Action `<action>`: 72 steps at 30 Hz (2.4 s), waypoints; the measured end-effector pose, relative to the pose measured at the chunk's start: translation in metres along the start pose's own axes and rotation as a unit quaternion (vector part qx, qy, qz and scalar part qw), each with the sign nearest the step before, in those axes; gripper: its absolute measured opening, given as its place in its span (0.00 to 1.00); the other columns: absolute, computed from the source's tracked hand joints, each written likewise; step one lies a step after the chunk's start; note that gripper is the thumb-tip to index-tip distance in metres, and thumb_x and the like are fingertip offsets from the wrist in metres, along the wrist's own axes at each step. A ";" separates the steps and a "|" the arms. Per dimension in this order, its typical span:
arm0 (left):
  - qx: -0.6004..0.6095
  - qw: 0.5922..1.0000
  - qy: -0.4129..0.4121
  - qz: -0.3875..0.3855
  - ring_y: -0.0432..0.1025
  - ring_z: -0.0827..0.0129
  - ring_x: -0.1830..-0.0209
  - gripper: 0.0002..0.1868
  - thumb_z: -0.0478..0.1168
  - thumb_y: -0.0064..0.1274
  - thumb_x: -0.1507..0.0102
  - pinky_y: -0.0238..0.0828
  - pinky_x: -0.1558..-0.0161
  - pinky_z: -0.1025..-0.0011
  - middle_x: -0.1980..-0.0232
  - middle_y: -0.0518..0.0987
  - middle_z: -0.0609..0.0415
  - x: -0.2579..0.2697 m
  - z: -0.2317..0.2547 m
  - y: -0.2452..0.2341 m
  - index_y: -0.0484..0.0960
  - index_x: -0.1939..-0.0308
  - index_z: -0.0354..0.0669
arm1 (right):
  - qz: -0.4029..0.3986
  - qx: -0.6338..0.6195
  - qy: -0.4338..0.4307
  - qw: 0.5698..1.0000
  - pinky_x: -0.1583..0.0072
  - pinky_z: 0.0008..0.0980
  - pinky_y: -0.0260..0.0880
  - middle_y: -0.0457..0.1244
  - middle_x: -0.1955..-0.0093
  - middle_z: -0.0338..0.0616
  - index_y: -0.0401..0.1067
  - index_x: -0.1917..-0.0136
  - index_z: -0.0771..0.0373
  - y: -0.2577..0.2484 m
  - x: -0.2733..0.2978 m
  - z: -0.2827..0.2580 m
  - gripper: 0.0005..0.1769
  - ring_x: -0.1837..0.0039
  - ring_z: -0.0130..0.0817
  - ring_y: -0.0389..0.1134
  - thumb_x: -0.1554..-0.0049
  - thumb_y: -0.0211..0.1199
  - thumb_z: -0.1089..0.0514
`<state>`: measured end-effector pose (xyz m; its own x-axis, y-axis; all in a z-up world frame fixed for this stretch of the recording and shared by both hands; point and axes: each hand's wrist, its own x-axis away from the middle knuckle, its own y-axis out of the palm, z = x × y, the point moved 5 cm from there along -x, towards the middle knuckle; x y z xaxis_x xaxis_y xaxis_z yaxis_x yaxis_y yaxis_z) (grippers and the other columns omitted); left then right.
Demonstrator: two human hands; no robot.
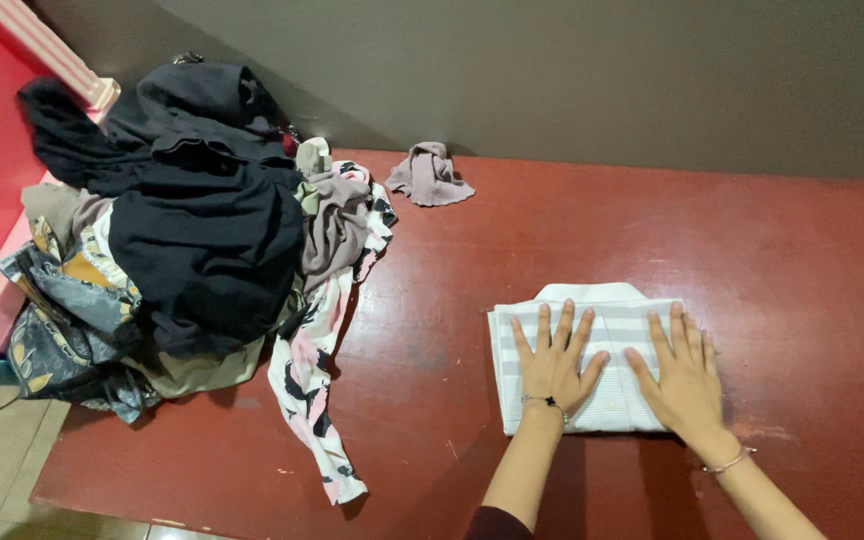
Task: The person folds a white shirt on a red table, then places it into an open suitcase. The person then picks up a black t-shirt from a pile of clothes, lays it flat, and begins folding it.
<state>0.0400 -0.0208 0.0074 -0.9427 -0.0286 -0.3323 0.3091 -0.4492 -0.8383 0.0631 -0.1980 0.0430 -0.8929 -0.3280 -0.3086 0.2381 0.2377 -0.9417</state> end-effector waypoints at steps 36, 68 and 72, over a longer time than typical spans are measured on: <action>0.009 0.993 -0.107 -0.047 0.40 0.58 0.17 0.42 0.68 0.34 0.32 0.19 0.24 0.39 0.17 0.49 0.49 0.006 -0.041 -0.019 0.57 0.22 0.45 | -0.014 -0.050 0.166 0.985 0.24 0.57 0.48 0.51 0.22 0.68 0.57 0.20 0.64 0.000 -0.009 0.015 0.44 0.22 0.55 0.50 0.40 0.59 0.37; 0.696 0.620 -0.357 0.063 0.67 0.62 0.28 0.46 0.71 0.36 0.31 0.64 0.32 0.66 0.26 0.68 0.54 0.027 -0.052 0.048 0.56 0.22 0.39 | -0.238 -0.284 0.049 0.928 0.39 0.42 0.71 0.69 0.37 0.48 0.71 0.36 0.58 -0.081 -0.015 -0.078 0.27 0.38 0.45 0.72 0.48 0.67 0.51; 0.424 0.844 -0.328 0.006 0.72 0.40 0.38 0.56 0.45 0.68 0.47 0.69 0.38 0.59 0.39 0.74 0.28 0.036 -0.035 0.037 0.45 0.28 0.32 | -0.034 -0.173 0.068 0.982 0.34 0.45 0.68 0.65 0.30 0.55 0.70 0.31 0.62 -0.052 -0.005 -0.003 0.25 0.32 0.53 0.67 0.42 0.59 0.58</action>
<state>0.0222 -0.0071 -0.0504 -0.8930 -0.4008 0.2049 0.3804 -0.9153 -0.1322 0.0536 -0.2058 0.0938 -0.9508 -0.2336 -0.2033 0.0533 0.5232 -0.8505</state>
